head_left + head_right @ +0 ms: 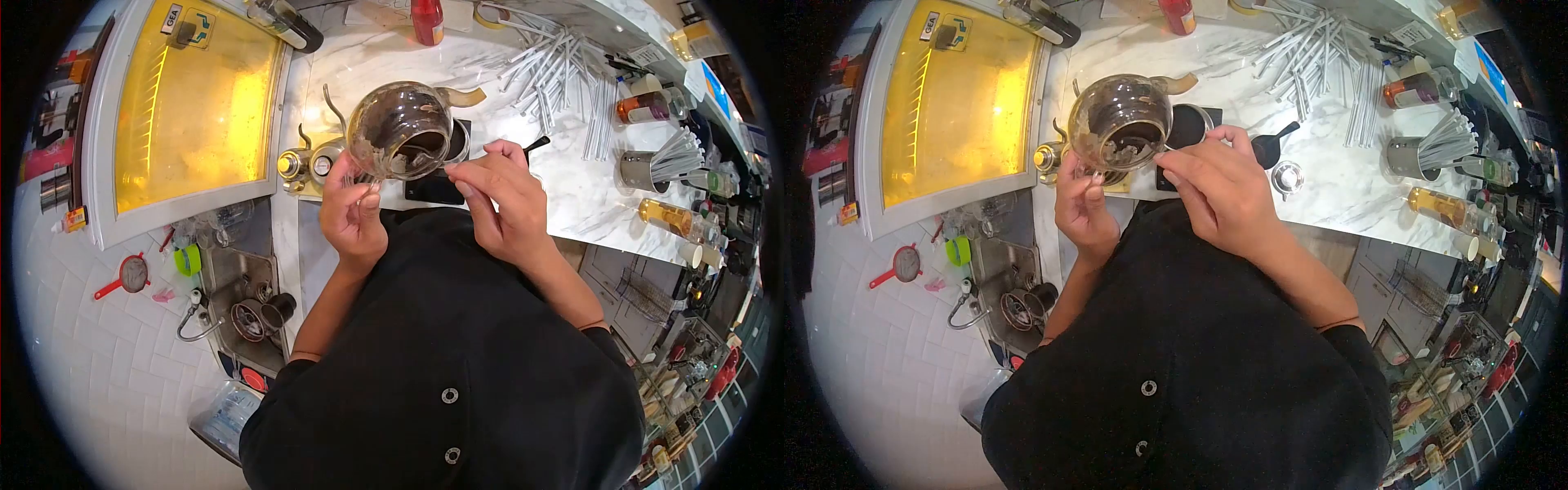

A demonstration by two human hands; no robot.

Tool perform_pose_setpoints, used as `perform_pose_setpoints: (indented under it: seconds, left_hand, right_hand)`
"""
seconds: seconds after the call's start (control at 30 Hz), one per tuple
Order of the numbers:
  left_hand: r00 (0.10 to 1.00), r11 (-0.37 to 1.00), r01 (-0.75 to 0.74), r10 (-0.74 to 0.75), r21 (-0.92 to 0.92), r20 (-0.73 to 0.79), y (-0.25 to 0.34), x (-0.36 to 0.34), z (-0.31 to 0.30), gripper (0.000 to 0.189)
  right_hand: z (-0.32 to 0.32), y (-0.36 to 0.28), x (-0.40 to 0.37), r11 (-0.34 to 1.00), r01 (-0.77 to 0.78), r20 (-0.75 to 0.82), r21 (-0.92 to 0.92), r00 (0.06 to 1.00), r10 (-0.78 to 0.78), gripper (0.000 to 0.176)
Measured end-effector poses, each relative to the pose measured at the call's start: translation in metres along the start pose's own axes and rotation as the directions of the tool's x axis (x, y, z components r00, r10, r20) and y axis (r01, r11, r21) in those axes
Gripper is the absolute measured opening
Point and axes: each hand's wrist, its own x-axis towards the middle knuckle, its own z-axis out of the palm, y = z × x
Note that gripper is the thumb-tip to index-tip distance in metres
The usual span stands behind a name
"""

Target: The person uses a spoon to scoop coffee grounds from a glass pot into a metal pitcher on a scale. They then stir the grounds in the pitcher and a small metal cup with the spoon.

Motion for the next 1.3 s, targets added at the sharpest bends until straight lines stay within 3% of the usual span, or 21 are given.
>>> perform_pose_setpoints:
  seconds: [0.07,0.4,0.6,0.67,0.87,0.97,1.1,1.3]
  left_hand:
    - [0.995,0.995,-0.091,0.089,-0.03,-0.051,-0.003,0.002,0.002,0.023]
    - [0.996,0.996,-0.07,0.073,0.048,-0.049,0.0,-0.001,0.001,0.024]
    - [0.993,0.996,-0.087,0.084,-0.031,-0.08,0.0,-0.001,0.004,0.023]
    - [0.997,0.999,-0.032,0.033,0.014,-0.063,0.002,-0.003,0.004,0.022]
    - [0.994,0.992,-0.095,0.099,0.083,-0.047,0.004,0.0,0.006,0.02]
    - [0.994,0.981,-0.108,0.111,0.162,-0.012,0.008,0.0,0.004,0.02]
    - [0.998,0.989,-0.057,0.056,0.136,0.013,0.012,-0.004,0.006,0.029]
    - [0.992,0.974,-0.107,0.117,0.199,-0.039,0.011,-0.002,0.01,0.019]
  right_hand:
    - [0.001,0.002,-0.002,1.0,0.008,0.008,-0.019,1.0,-0.008,0.028]
    - [0.005,0.002,-0.004,1.0,-0.002,0.057,0.006,0.998,0.001,0.033]
    - [0.004,0.001,-0.006,1.0,0.01,0.072,-0.004,0.997,-0.01,0.033]
    - [0.001,0.001,-0.007,1.0,0.016,0.082,0.005,0.997,-0.016,0.033]
    - [-0.006,0.002,-0.009,0.997,0.027,0.067,-0.069,0.997,-0.023,0.036]
    - [-0.004,0.001,-0.011,0.994,0.039,0.07,-0.101,0.997,-0.032,0.034]
    - [-0.001,-0.001,-0.013,0.997,-0.005,0.059,-0.077,0.998,0.01,0.028]
    - [0.012,0.0,-0.018,0.997,-0.075,-0.009,0.035,0.997,0.076,0.021]
